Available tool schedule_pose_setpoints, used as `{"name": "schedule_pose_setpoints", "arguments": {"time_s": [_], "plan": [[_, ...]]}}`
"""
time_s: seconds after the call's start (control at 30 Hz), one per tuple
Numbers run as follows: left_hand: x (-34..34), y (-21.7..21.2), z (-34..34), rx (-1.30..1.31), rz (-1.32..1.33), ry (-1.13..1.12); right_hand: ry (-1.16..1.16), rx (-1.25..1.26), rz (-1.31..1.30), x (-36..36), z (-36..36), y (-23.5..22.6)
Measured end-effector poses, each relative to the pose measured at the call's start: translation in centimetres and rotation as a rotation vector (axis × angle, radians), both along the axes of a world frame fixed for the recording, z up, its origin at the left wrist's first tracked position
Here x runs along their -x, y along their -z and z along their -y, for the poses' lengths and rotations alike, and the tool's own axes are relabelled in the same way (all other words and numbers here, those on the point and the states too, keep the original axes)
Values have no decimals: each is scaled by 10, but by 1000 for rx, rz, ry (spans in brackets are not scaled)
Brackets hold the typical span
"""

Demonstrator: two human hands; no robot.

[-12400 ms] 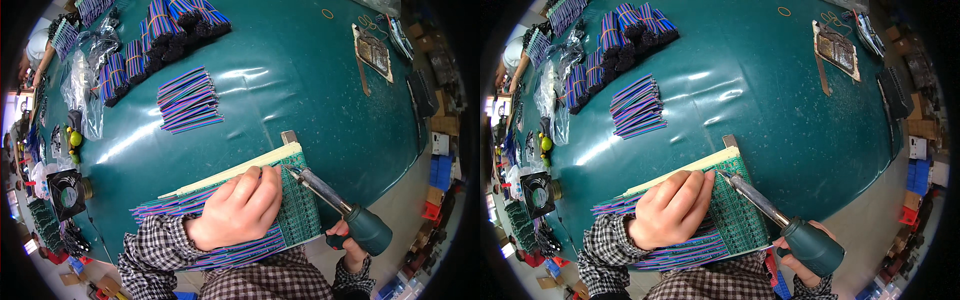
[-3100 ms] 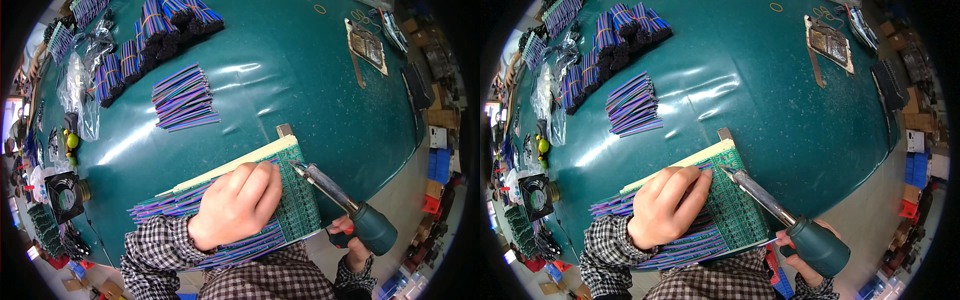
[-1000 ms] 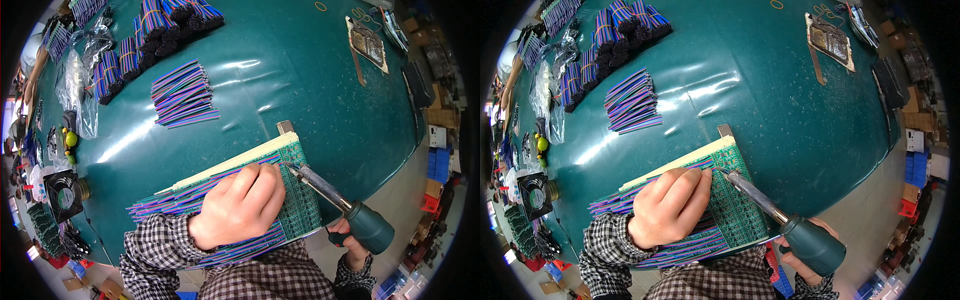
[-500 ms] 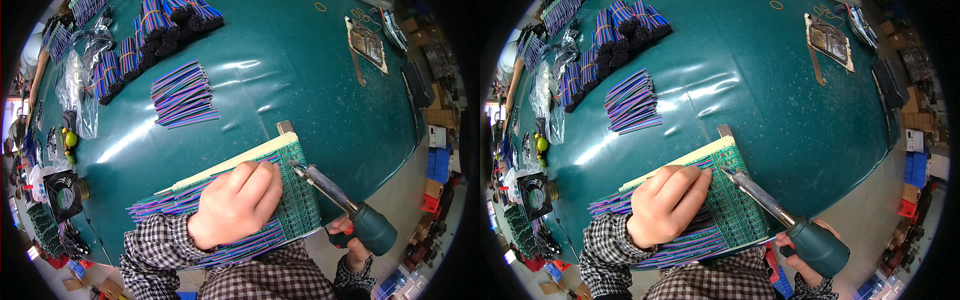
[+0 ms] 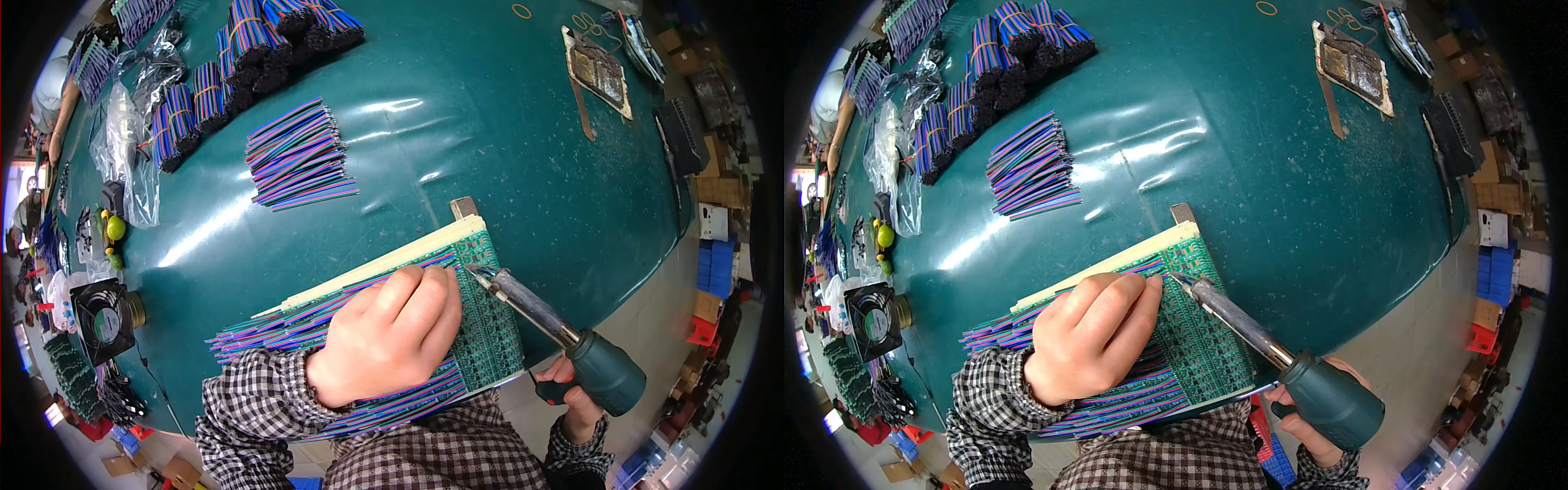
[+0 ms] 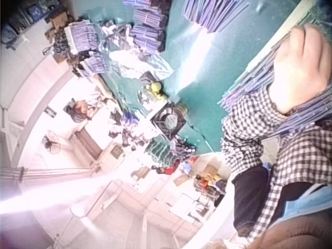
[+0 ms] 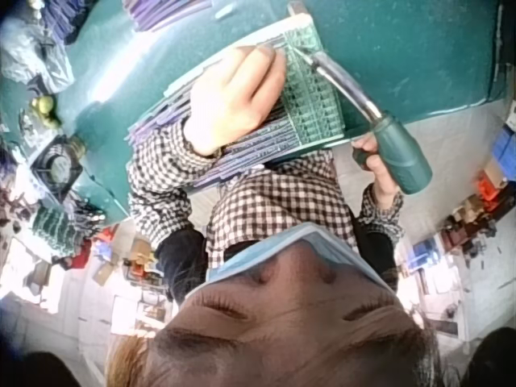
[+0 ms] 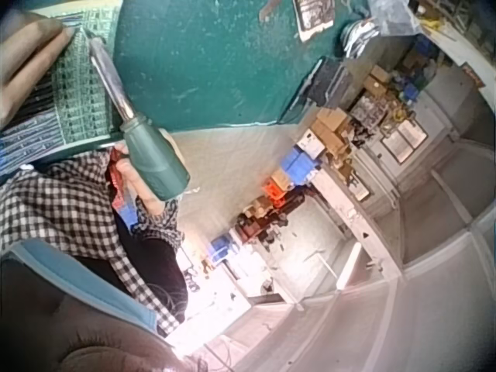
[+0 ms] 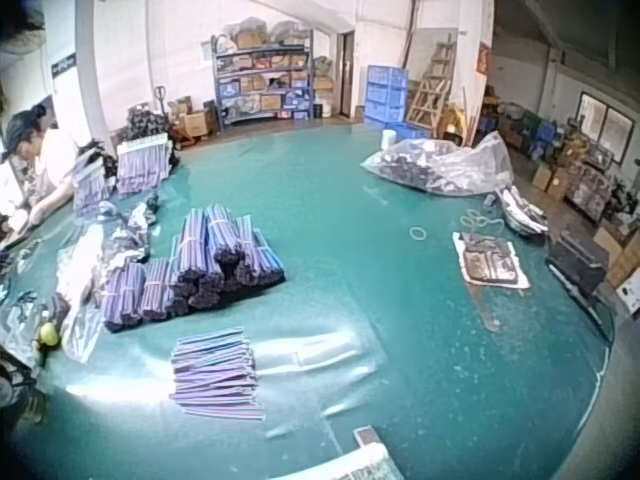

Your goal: The person aligns wire ribbons onto circuit board panels by hand and solders the wire terminals using a soldering iron.

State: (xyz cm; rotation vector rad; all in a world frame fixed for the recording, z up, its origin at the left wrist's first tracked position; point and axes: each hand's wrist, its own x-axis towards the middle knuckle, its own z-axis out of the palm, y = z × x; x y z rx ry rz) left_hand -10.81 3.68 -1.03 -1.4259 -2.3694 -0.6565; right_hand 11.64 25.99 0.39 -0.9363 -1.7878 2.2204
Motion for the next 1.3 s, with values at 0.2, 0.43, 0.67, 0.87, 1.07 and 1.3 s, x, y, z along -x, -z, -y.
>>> {"name": "schedule_pose_setpoints", "arguments": {"time_s": [0.2,0.43,0.67,0.87,1.07,1.3], "plan": [[4,-3,2,-5,79,27,-135,-64,4,-7,-6,5],[4,1,2,-30,21,35,-68,-27,-16,-5,-4,3],[-1,0,1,-8,-7,5,-45,-28,-2,-3,0,0],[-2,1,1,19,-32,-2,-44,-64,5,-4,1,2],[-2,0,0,40,-33,-9,-92,-66,34,1,-1,1],[-3,-1,0,43,-35,-14,-33,-43,-5,4,2,-4]]}}
